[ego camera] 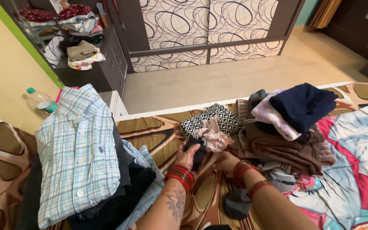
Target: The person folds various items of clothing, including t-shirts and trousers, by hand on a bed and creates stacks.
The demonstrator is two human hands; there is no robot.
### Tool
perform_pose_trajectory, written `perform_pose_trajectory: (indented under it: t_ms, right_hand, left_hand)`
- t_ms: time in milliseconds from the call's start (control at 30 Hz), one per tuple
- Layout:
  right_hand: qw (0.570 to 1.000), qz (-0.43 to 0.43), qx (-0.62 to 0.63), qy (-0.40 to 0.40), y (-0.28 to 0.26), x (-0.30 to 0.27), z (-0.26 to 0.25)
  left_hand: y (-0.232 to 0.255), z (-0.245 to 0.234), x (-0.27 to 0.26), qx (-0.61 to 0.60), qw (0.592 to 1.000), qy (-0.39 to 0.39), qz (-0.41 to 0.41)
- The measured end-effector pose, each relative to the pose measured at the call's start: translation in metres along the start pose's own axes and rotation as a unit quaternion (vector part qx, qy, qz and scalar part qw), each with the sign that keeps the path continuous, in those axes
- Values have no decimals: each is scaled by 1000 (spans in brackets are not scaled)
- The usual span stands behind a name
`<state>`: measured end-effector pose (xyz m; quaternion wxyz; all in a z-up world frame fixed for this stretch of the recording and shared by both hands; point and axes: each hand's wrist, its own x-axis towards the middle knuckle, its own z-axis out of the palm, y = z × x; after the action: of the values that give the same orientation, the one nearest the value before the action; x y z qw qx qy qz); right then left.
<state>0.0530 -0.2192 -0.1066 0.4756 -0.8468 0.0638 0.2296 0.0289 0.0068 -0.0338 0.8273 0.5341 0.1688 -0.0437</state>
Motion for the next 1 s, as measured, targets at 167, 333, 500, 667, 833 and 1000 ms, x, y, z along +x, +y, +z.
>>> perform_pose_trajectory:
  t_ms: [167, 333, 500, 667, 833, 1000]
  right_hand:
    - [839, -490, -89, 219, -64, 21, -8]
    - [877, -325, -299, 190, -121, 30, -8]
    - [890, -124, -433, 75, -109, 64, 29]
    - [894, -47, -440, 69, -101, 69, 41]
    - [890, -69, -443, 78, -105, 74, 37]
    - [591, -274, -759, -3, -144, 41, -3]
  left_hand:
    - [46, 6, 11, -6, 995, -14, 98]
    - [55, -1, 20, -51, 997, 11, 49]
    - [31, -15, 55, -52, 994, -4, 96]
    - [27, -33, 72, -34, 990, -10, 134]
    - [36, -39, 53, -6, 998, 27, 58]
    - [29, -49, 37, -80, 992, -6, 99]
